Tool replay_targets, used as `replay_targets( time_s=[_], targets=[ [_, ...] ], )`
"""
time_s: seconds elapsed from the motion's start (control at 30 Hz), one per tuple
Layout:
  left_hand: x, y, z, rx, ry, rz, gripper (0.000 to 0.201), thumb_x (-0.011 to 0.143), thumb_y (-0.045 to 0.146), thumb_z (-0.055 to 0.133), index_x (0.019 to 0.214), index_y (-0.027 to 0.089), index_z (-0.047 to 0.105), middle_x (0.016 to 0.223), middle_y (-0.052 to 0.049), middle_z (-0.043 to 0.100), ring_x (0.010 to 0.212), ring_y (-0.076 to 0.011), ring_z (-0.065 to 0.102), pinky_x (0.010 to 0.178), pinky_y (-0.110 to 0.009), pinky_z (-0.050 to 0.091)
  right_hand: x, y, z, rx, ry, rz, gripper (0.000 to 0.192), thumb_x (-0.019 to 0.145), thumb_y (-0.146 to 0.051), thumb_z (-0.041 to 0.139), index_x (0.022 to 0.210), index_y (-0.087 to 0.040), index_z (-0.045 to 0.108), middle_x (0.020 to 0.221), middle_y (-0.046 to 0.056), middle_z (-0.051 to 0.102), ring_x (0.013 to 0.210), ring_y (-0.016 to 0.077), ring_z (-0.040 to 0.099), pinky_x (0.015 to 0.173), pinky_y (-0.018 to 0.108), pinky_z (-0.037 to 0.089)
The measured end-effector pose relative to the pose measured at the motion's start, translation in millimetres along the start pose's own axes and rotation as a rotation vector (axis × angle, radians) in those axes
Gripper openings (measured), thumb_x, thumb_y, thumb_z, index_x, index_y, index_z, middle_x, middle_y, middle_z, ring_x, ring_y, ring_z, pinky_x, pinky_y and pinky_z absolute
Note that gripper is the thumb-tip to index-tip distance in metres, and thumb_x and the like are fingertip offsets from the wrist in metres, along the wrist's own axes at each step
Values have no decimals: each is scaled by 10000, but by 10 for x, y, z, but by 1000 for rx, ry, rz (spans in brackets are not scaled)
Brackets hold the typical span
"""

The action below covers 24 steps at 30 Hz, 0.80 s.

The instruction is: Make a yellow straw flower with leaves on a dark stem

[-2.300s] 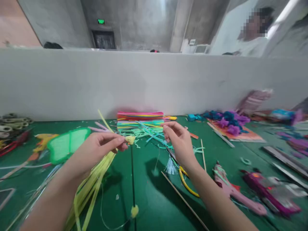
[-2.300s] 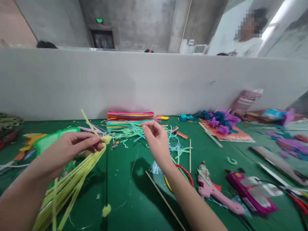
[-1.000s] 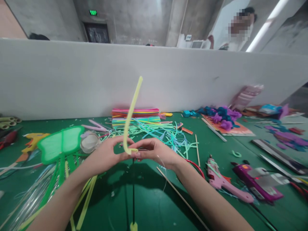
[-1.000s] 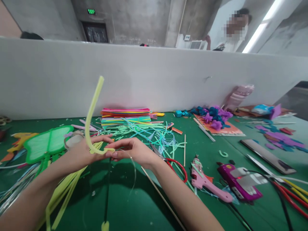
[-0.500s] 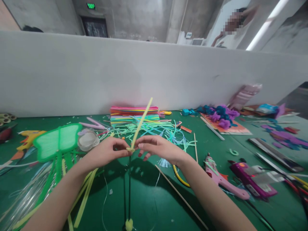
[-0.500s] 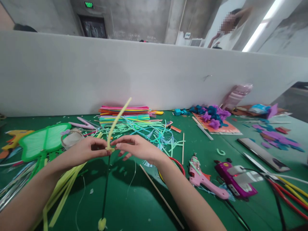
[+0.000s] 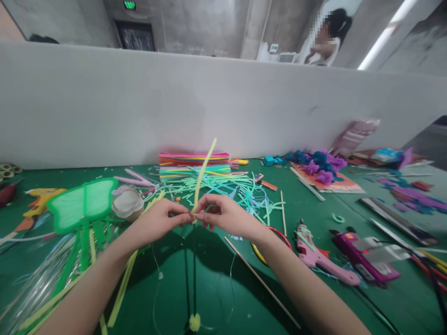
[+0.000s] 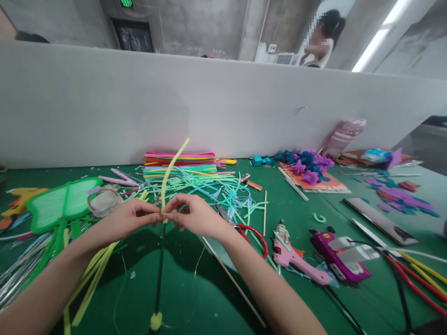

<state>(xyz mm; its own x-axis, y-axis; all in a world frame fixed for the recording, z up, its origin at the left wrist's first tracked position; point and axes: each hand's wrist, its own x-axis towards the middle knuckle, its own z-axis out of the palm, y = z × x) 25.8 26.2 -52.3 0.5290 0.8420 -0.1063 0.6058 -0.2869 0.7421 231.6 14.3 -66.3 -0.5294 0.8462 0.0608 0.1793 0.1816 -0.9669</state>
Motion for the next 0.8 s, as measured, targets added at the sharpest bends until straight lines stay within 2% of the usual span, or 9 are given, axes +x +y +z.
replay_targets(
  time_s=[0.13, 0.27, 0.4, 0.47, 0.57, 0.67, 0.8],
  targets=[
    [0, 1, -21, -22, -9, -4, 362, 817, 485, 546, 780, 182, 741, 672, -9, 647, 619, -162, 505, 563, -252, 331, 13, 23, -27, 24, -31, -4, 78, 852, -260, 599, 877, -187, 604, 884, 22, 623, 727, 113, 596, 604, 249, 531],
    [-4, -33, -20, -139, -102, -34, 263, 768, 424, 643, 872, 197, 726, 787, -18, 712, 740, -190, 615, 651, -255, 421, 4, 1, -55, -26, -31, 19, 69, 857, -244, 593, 881, -182, 611, 866, 20, 642, 744, 124, 613, 669, 281, 534],
    [-1, -140, 13, -312, -93, -113, 249, 736, 371, 699, 915, 198, 700, 838, -36, 734, 815, -201, 662, 742, -280, 478, -231, -124, -143, -344, 130, 33, 179, 884, -284, 568, 1041, -220, 625, 1083, 43, 662, 966, 179, 618, 831, 337, 484],
    [-12, -198, 25, -395, -90, -134, 283, 736, 374, 714, 963, 205, 696, 915, -57, 748, 885, -209, 669, 787, -292, 486, -466, -176, -209, -534, 234, 67, 222, 911, -314, 523, 1100, -231, 605, 1107, 49, 655, 961, 193, 615, 816, 343, 471],
    [-55, -269, 50, -534, -105, -186, 309, 786, 384, 684, 1037, 204, 695, 1066, -97, 735, 950, -210, 669, 780, -276, 500, -883, -140, -291, -825, 273, 252, 206, 919, -309, 492, 1065, -218, 605, 1023, 73, 654, 856, 213, 619, 768, 354, 456],
    [-116, -325, 119, -747, -51, -293, 329, 855, 402, 607, 1069, 167, 694, 1160, -142, 699, 997, -221, 669, 763, -265, 524, -1229, 39, -307, -1023, 271, 496, 231, 889, -245, 519, 1097, -174, 590, 1028, 126, 625, 888, 260, 614, 778, 369, 446],
    [-233, -366, 265, -1074, 111, -424, 302, 899, 323, 564, 1117, 144, 670, 1214, -149, 672, 1069, -214, 653, 816, -259, 546, -1397, 335, -247, -1167, 299, 591, 334, 861, -178, 530, 1193, -138, 542, 1058, 163, 597, 991, 311, 583, 816, 389, 441]
  ],
)
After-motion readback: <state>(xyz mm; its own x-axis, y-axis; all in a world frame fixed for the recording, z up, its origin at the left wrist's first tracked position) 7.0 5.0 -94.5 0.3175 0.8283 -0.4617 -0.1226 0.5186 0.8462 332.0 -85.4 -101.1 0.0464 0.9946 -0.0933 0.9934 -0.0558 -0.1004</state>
